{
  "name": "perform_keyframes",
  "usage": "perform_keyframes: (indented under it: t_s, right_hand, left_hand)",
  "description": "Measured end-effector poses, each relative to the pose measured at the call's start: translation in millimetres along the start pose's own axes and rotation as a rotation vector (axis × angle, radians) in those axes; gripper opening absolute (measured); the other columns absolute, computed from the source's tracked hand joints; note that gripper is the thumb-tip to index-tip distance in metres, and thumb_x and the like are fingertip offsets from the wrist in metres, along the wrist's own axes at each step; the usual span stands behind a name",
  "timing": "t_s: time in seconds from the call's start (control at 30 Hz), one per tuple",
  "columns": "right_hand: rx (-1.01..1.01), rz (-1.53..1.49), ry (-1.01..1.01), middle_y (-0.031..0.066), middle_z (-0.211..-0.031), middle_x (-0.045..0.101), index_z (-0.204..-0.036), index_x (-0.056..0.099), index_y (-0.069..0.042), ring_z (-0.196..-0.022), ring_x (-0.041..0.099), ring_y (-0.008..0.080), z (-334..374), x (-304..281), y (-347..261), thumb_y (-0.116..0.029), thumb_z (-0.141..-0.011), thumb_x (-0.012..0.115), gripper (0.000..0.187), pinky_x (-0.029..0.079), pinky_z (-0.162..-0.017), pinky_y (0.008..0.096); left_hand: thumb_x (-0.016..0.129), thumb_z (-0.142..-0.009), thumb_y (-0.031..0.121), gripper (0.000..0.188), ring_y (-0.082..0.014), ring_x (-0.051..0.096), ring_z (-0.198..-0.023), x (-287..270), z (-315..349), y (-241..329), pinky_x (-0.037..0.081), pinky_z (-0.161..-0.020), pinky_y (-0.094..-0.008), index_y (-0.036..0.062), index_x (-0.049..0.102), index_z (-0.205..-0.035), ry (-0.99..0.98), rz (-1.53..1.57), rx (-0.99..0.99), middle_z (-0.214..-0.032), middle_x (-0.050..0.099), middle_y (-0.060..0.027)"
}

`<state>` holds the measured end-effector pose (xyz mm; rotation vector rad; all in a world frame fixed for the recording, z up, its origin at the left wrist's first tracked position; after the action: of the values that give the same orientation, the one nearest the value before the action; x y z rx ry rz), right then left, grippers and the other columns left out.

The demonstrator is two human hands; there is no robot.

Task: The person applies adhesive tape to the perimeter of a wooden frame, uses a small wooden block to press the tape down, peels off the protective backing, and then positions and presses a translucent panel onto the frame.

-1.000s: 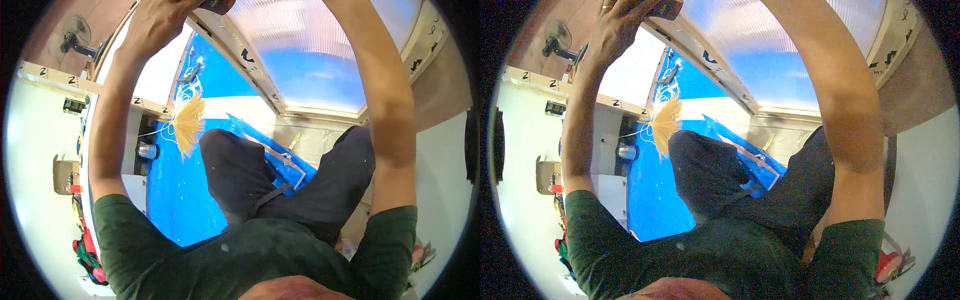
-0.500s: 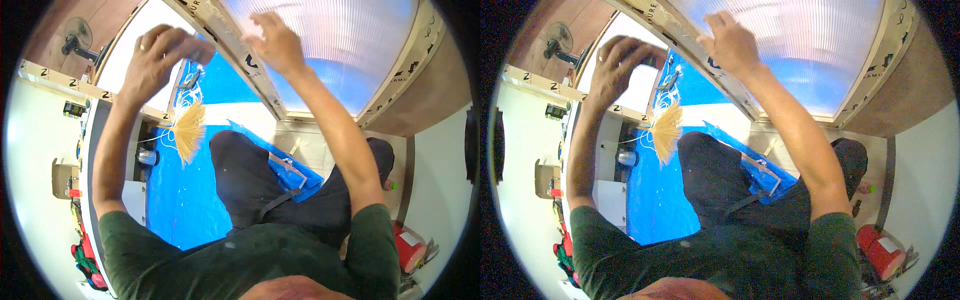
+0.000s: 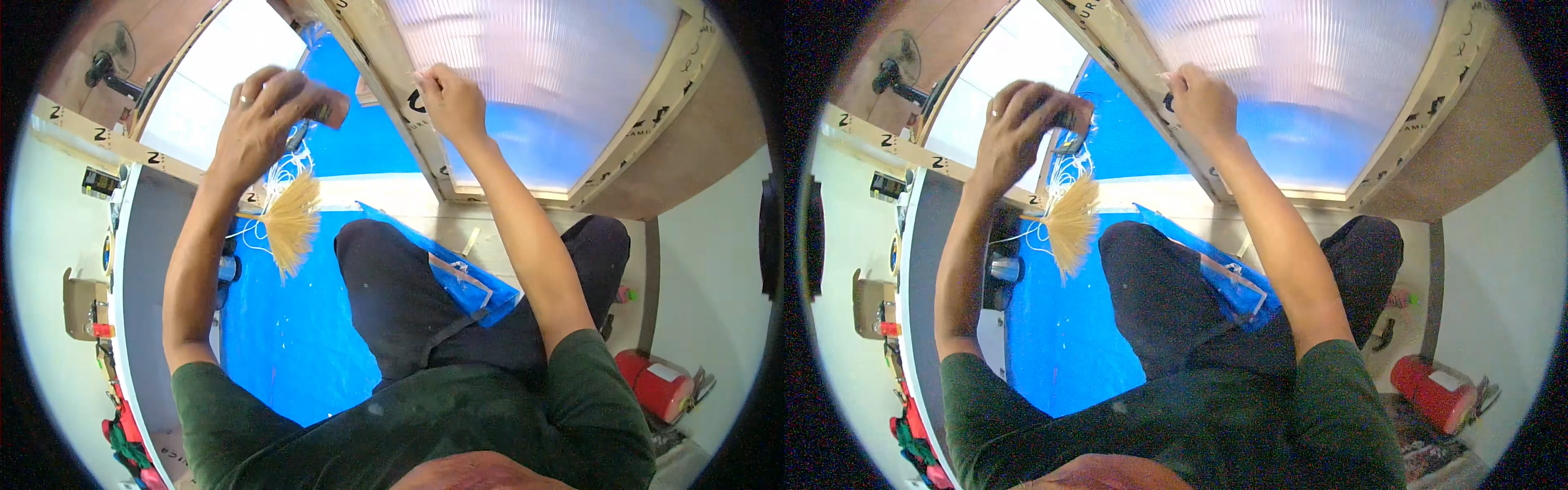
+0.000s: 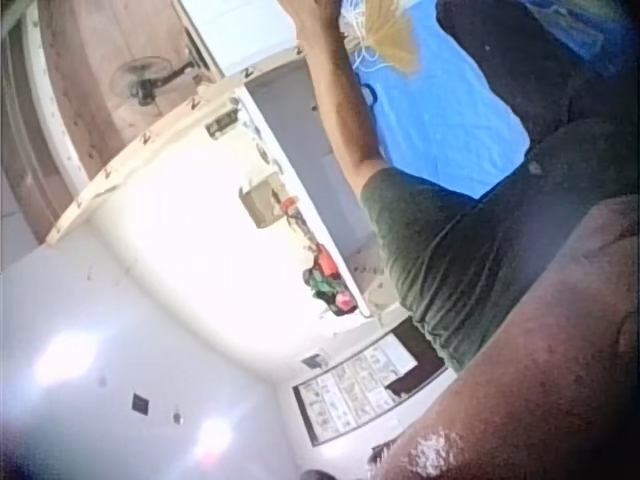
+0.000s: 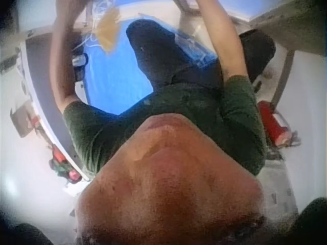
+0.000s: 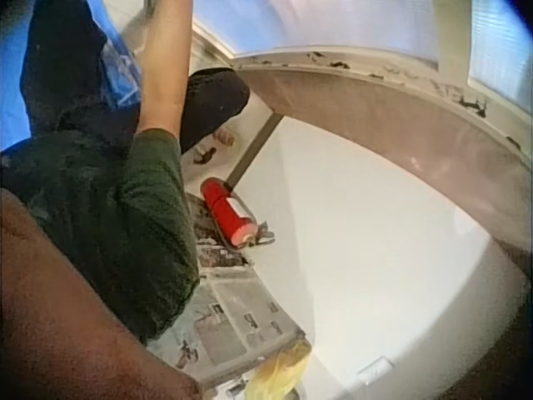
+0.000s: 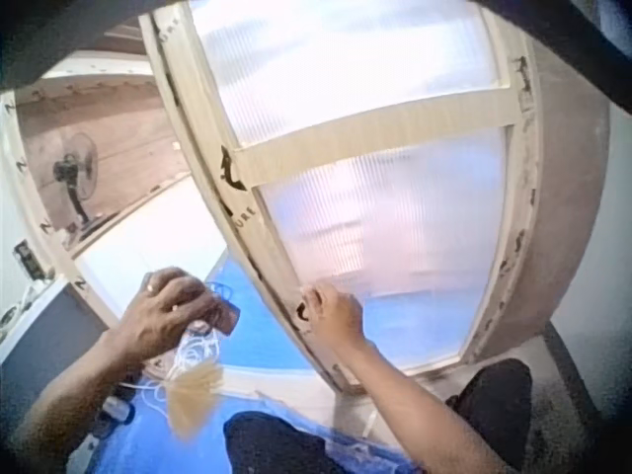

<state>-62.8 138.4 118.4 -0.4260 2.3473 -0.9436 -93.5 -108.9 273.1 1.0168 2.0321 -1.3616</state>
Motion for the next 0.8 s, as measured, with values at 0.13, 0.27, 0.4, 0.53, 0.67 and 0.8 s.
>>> perform_keyframes:
  t_s: [0.13,0.27,0.4,0.53,0.67,0.8]
  right_hand:
    - [0.019,-0.13,0.016,0.017,-0.099,0.072,-0.098,0.073,-0.009,-0.089,0.07,0.0414,29,8,8,-0.031,-0.102,0.061,0.026,0.055,-0.076,0.0511]
    - [-0.054,-0.229,0.233,0.0161,-0.102,0.072,-0.1,0.075,-0.007,-0.09,0.071,0.0382,27,6,-16,-0.024,-0.097,0.068,0.018,0.055,-0.077,0.0484]
    - [-0.016,-0.286,0.357,0.0136,-0.094,0.073,-0.098,0.075,-0.003,-0.078,0.072,0.0298,5,12,-5,-0.021,-0.094,0.075,0.018,0.055,-0.07,0.0407]
    - [-0.018,-0.308,0.397,0.0135,-0.089,0.074,-0.094,0.076,-0.002,-0.07,0.07,0.0261,9,20,1,-0.021,-0.094,0.077,0.02,0.055,-0.066,0.0375]
    - [0.021,-0.315,0.282,0.0133,-0.086,0.074,-0.093,0.077,-0.002,-0.068,0.07,0.0245,21,26,19,-0.022,-0.094,0.077,0.02,0.055,-0.065,0.0363]
    - [0.017,-0.267,0.142,0.0122,-0.083,0.074,-0.095,0.077,-0.004,-0.067,0.07,0.0226,38,15,43,-0.025,-0.095,0.076,0.021,0.054,-0.063,0.0349]
  left_hand:
    - [0.07,-0.088,0.006,0.047,-0.0313,0.055,-0.129,3,-45,-7,0.047,-0.106,-0.0459,0.0223,0.07,-0.133,0.126,-0.14,0.101,-0.133,0.065,-0.0042]
    - [0.068,-0.088,0.008,0.036,-0.0351,0.053,-0.126,-13,-92,1,0.049,-0.105,-0.0477,0.0119,0.073,-0.124,0.153,-0.006,0.12,-0.127,0.062,-0.0101]
    - [0.066,-0.092,0.011,0.031,-0.0345,0.054,-0.123,-23,-115,8,0.048,-0.104,-0.0469,0.0125,0.073,-0.122,0.192,-0.113,0.225,-0.125,0.062,-0.0094]
    - [0.062,-0.095,0.016,0.028,-0.0316,0.054,-0.122,-20,-130,6,0.046,-0.104,-0.045,0.0147,0.074,-0.12,0.21,-0.105,0.352,-0.121,0.061,-0.0074]
    - [0.058,-0.097,0.021,0.029,-0.0254,0.052,-0.122,-13,-147,32,0.044,-0.104,-0.0423,0.0152,0.07,-0.122,-0.058,-0.135,0.442,-0.121,0.059,-0.0044]
    - [0.059,-0.095,0.015,0.03,-0.025,0.051,-0.124,-6,-148,36,0.041,-0.109,-0.0432,0.0171,0.07,-0.123,-0.109,-0.163,0.495,-0.123,0.059,-0.0046]
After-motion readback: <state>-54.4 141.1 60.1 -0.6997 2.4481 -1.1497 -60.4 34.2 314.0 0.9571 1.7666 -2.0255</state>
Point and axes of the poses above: each hand's wrist, its own z-axis away from the middle knuckle, its own x-axis out of the palm, y = z × x, the point moved 7 cm from there along -z, towards the middle knuckle
